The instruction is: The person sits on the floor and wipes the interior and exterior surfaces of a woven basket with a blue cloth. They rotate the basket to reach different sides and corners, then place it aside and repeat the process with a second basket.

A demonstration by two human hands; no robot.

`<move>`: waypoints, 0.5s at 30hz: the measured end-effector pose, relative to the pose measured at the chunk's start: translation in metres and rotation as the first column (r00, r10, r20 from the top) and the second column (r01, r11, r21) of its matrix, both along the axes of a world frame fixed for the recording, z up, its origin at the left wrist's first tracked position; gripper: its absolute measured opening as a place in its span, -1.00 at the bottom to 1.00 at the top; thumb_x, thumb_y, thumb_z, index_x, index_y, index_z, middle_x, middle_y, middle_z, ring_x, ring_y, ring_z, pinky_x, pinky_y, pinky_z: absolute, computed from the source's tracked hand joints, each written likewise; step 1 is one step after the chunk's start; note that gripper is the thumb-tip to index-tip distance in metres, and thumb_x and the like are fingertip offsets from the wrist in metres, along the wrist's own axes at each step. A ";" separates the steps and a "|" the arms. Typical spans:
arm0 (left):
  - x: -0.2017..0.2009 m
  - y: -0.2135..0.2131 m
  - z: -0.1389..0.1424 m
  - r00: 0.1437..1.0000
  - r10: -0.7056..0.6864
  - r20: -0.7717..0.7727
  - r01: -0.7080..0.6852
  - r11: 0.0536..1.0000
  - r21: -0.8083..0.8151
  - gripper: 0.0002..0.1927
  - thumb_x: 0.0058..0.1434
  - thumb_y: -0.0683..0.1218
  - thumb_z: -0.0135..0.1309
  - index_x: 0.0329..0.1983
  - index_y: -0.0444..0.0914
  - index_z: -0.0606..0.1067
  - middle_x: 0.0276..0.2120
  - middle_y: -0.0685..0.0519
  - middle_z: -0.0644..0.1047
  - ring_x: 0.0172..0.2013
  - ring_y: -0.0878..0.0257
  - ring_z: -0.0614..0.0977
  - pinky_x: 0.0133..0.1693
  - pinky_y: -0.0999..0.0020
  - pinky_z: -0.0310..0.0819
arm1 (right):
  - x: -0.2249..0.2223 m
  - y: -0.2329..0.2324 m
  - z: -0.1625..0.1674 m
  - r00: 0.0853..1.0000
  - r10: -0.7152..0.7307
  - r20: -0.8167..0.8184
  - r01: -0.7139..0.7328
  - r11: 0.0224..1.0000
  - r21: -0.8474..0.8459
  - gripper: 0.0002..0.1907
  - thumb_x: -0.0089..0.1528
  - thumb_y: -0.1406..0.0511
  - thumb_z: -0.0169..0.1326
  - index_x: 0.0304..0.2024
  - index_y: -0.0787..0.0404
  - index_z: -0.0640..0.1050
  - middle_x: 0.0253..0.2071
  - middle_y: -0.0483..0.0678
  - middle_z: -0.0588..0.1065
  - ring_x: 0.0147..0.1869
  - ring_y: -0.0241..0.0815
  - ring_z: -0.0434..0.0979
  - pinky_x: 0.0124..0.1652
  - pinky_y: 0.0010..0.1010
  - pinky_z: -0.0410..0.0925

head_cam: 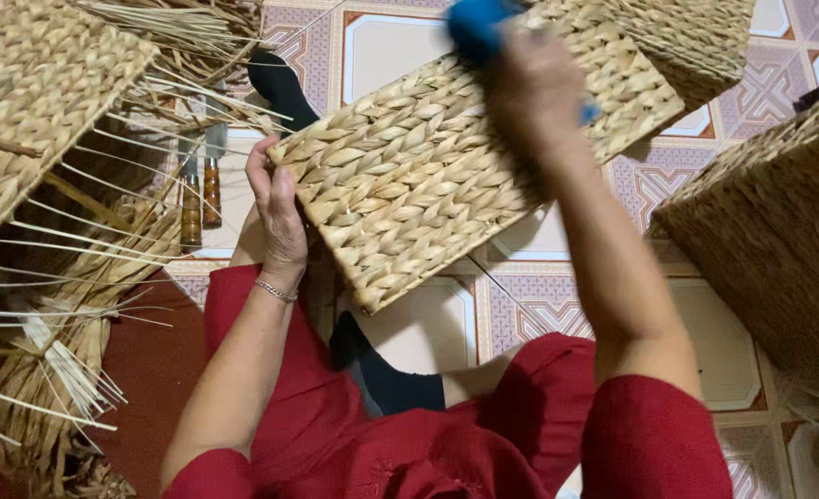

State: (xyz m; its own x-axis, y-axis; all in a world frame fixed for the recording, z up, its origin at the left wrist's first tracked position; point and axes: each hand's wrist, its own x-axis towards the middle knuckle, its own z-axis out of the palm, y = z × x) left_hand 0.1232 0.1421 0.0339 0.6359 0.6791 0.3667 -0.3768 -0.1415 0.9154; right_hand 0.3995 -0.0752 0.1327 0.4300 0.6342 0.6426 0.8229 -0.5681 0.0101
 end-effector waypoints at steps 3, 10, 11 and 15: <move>0.003 0.003 -0.006 1.000 -0.020 0.010 0.020 0.999 -0.030 -0.48 0.51 0.08 -0.20 0.41 -0.28 0.17 0.25 -0.05 0.32 0.26 0.18 0.32 0.39 0.26 0.10 | 0.084 -0.053 -0.008 0.958 -0.280 0.063 0.279 0.960 0.028 -0.67 0.28 0.33 0.13 0.10 0.14 0.48 -0.11 0.29 0.45 -0.14 0.33 0.50 -0.27 0.09 0.37; 0.016 0.012 -0.032 0.999 0.034 0.030 -0.035 0.999 0.014 -0.49 0.53 0.10 -0.28 0.35 -0.34 0.20 0.32 -0.08 0.21 0.31 0.15 0.27 0.42 0.30 0.03 | 0.079 -0.049 -0.024 0.911 -0.411 -0.040 0.413 0.909 0.050 -0.57 0.38 0.14 0.23 0.12 0.27 0.44 -0.03 0.35 0.40 -0.10 0.38 0.52 -0.17 0.15 0.38; 0.019 0.014 -0.033 0.999 0.039 0.036 -0.038 0.999 -0.027 -0.47 0.51 0.10 -0.27 0.36 -0.35 0.18 0.30 -0.09 0.22 0.30 0.15 0.26 0.40 0.31 0.00 | 0.057 -0.037 -0.021 0.936 -0.346 -0.067 0.347 0.938 0.010 -0.55 0.37 0.16 0.22 0.12 0.33 0.43 0.00 0.47 0.37 -0.18 0.36 0.53 -0.25 0.15 0.38; 0.029 0.016 -0.028 0.998 0.068 -0.007 -0.068 0.987 -0.144 -0.55 0.52 0.10 -0.28 0.31 -0.26 0.22 0.31 -0.06 0.22 0.24 0.08 0.38 0.27 0.17 0.21 | -0.074 0.010 0.003 0.965 0.083 -0.250 -0.093 0.995 -0.030 -0.64 0.35 0.18 0.14 0.08 0.24 0.44 -0.09 0.24 0.48 -0.21 0.21 0.54 -0.30 0.02 0.40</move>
